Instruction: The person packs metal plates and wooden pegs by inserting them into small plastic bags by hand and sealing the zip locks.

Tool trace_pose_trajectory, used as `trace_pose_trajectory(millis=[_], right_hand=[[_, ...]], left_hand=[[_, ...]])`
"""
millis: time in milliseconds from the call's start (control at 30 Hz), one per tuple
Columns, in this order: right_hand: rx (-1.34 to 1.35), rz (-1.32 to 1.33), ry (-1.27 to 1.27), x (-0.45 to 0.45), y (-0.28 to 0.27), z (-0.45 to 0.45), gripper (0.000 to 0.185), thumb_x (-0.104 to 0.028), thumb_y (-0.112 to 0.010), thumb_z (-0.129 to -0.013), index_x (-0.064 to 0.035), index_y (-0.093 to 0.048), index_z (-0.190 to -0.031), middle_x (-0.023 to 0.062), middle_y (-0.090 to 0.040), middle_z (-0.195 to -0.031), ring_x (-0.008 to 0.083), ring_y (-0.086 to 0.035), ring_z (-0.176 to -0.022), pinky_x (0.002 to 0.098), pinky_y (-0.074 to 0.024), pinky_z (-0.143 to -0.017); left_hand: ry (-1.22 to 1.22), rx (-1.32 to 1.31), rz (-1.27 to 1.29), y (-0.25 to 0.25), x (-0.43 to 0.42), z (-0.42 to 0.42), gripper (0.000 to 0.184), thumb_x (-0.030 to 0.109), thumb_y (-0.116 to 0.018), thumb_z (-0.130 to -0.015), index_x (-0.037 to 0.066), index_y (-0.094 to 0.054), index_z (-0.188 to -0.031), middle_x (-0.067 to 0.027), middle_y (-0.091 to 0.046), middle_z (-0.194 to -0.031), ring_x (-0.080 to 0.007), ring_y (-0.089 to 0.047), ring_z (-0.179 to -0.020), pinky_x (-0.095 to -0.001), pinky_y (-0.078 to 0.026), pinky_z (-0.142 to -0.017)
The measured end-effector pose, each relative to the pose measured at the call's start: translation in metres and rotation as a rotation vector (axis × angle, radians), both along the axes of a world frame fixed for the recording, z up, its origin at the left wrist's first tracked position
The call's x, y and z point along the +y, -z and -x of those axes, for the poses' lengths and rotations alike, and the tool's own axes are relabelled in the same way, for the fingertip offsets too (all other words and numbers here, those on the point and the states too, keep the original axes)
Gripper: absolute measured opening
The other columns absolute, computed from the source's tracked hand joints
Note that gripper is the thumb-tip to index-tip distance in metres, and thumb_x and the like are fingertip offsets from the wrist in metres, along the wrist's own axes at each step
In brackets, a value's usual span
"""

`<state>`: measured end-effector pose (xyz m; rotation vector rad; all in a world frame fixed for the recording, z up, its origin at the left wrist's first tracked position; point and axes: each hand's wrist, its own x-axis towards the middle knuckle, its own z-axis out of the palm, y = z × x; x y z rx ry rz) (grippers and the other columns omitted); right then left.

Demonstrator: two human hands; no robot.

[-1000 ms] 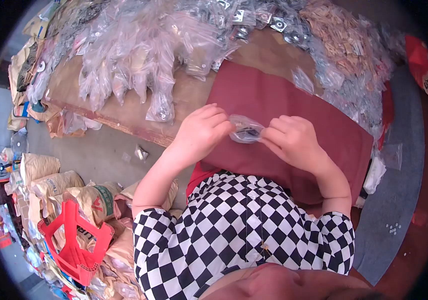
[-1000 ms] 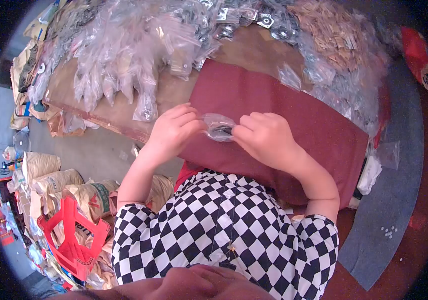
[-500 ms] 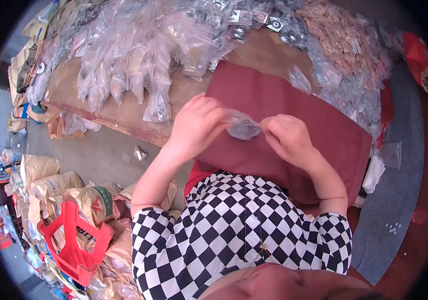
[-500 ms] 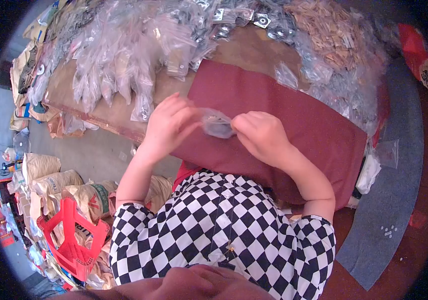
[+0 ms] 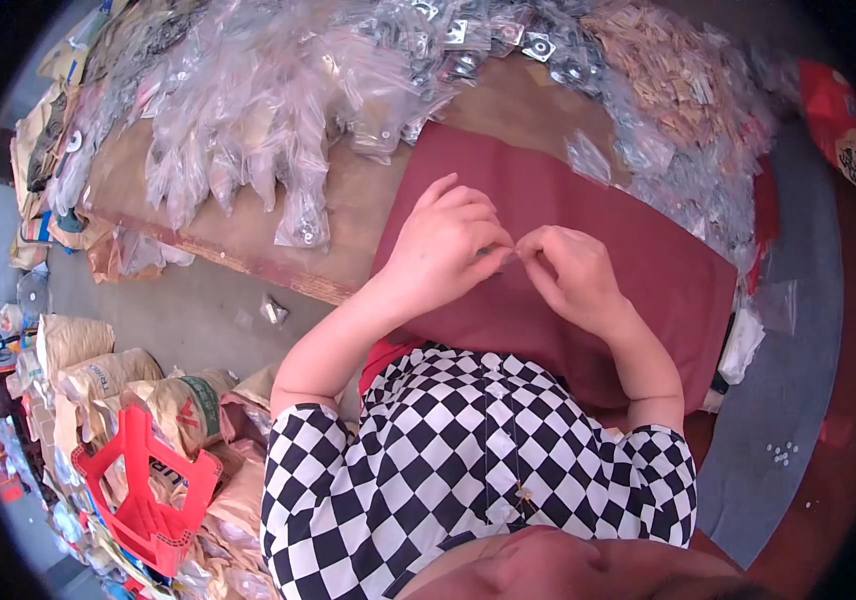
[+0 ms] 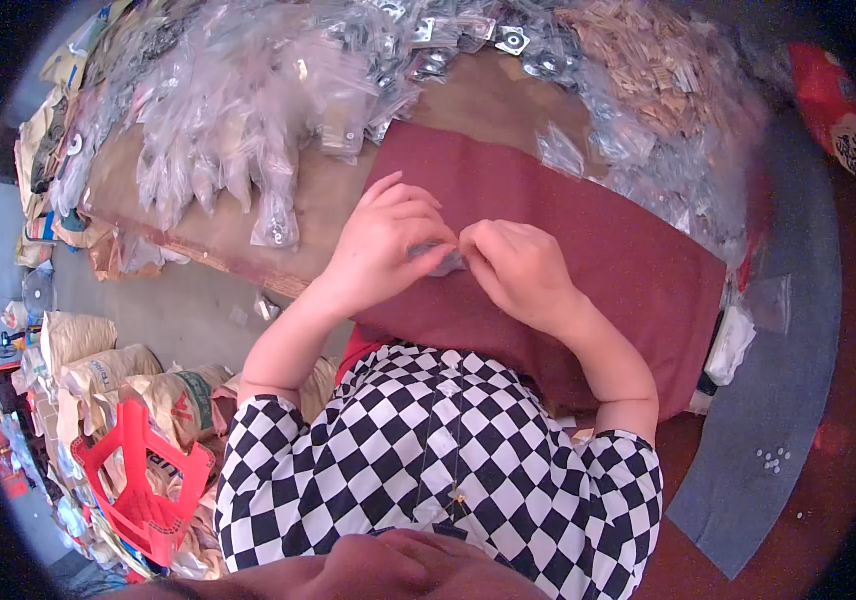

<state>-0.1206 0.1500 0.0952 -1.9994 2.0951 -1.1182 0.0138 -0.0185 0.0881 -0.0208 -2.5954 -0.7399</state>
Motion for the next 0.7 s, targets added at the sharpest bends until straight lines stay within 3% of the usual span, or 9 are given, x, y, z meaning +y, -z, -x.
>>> trace_pose_trajectory(millis=[200,267,333,367,433,467,533,600,700], right_hand=[[0.029,-0.043,0.001,0.002,0.007,0.005,0.017,0.003,-0.068,-0.075,-0.0058,-0.057,-0.084,0.0068,-0.066,-0.081,0.0215,-0.065,-0.066,0.0322,-0.0495,-0.060],[-0.012,-0.051,0.026,0.001,0.010,0.006,0.016,0.002,-0.069,-0.076,-0.0058,-0.058,-0.084,0.0062,-0.066,-0.080,0.0207,-0.065,-0.067,0.0314,-0.0493,-0.060],[-0.168,-0.047,0.101,-0.001,0.014,0.002,0.014,-0.003,-0.068,-0.078,-0.0063,-0.059,-0.087,0.0094,-0.065,-0.081,0.0273,-0.066,-0.073,0.0354,-0.0510,-0.064],[-0.172,-0.047,0.084,-0.002,0.017,0.002,0.014,-0.003,-0.068,-0.078,-0.0063,-0.059,-0.087,0.0094,-0.065,-0.081,0.0273,-0.066,-0.073,0.0354,-0.0510,-0.064],[-0.242,0.034,0.106,-0.005,0.022,0.002,0.016,0.000,-0.069,-0.078,-0.0045,-0.061,-0.090,0.0098,-0.067,-0.084,0.0254,-0.068,-0.076,0.0327,-0.0523,-0.067],[-0.296,0.040,0.104,-0.006,0.025,0.001,0.015,0.003,-0.069,-0.080,-0.0030,-0.061,-0.092,0.0102,-0.068,-0.087,0.0226,-0.069,-0.078,0.0317,-0.0529,-0.069],[-0.354,0.075,0.105,-0.011,0.026,-0.005,0.012,0.002,-0.069,-0.084,-0.0026,-0.063,-0.094,0.0100,-0.068,-0.089,0.0207,-0.069,-0.080,0.0309,-0.0537,-0.070],[-0.471,0.042,0.092,-0.013,0.032,-0.007,0.019,0.003,-0.066,-0.088,-0.0015,-0.061,-0.106,0.0106,-0.068,-0.100,0.0186,-0.068,-0.092,0.0302,-0.0538,-0.081],[-0.527,0.022,0.126,-0.015,0.029,-0.006,0.033,0.003,-0.062,-0.091,-0.0012,-0.056,-0.123,0.0120,-0.066,-0.112,0.0182,-0.064,-0.104,0.0313,-0.0503,-0.093]], left_hand=[[-0.247,0.153,0.040,0.019,-0.019,-0.006,0.009,0.020,-0.075,-0.069,0.014,-0.071,-0.075,0.0031,-0.068,-0.089,-0.0221,-0.060,-0.106,-0.0552,-0.034,-0.108],[-0.349,0.137,0.037,0.031,-0.034,-0.012,0.010,0.016,-0.076,-0.069,0.011,-0.071,-0.076,0.0013,-0.069,-0.090,-0.0233,-0.059,-0.108,-0.0516,-0.037,-0.106],[-0.248,0.131,-0.543,0.058,-0.042,-0.019,0.018,0.011,-0.077,-0.072,0.008,-0.071,-0.088,-0.0014,-0.070,-0.097,-0.0217,-0.059,-0.112,-0.0481,-0.041,-0.103],[-0.154,0.005,-1.013,0.069,-0.040,-0.023,0.049,0.011,-0.080,-0.074,0.007,-0.062,-0.120,-0.0084,-0.064,-0.120,-0.0203,-0.054,-0.121,-0.0422,-0.043,-0.104],[0.056,0.117,-1.312,0.088,-0.026,-0.017,0.081,0.014,-0.083,-0.073,0.008,-0.041,-0.142,-0.0131,-0.049,-0.139,-0.0198,-0.048,-0.129,-0.0376,-0.041,-0.107],[0.199,0.054,-1.306,0.101,-0.026,-0.019,0.100,0.016,-0.087,-0.068,0.010,-0.029,-0.149,-0.0161,-0.038,-0.148,-0.0229,-0.041,-0.136,-0.0349,-0.039,-0.109],[0.162,-0.037,-0.975,0.098,-0.018,-0.019,0.092,0.019,-0.088,-0.067,0.010,-0.039,-0.145,-0.0145,-0.049,-0.141,-0.0230,-0.049,-0.130,-0.0354,-0.042,-0.107],[0.018,-0.105,-0.842,0.104,-0.012,-0.022,0.079,0.022,-0.088,-0.068,0.009,-0.050,-0.136,-0.0126,-0.059,-0.131,-0.0214,-0.057,-0.120,-0.0347,-0.045,-0.103],[-0.124,0.026,-1.005,0.104,-0.006,-0.052,0.061,0.023,-0.086,-0.071,0.005,-0.061,-0.124,-0.0095,-0.068,-0.116,-0.0188,-0.064,-0.105,-0.0331,-0.049,-0.094]])
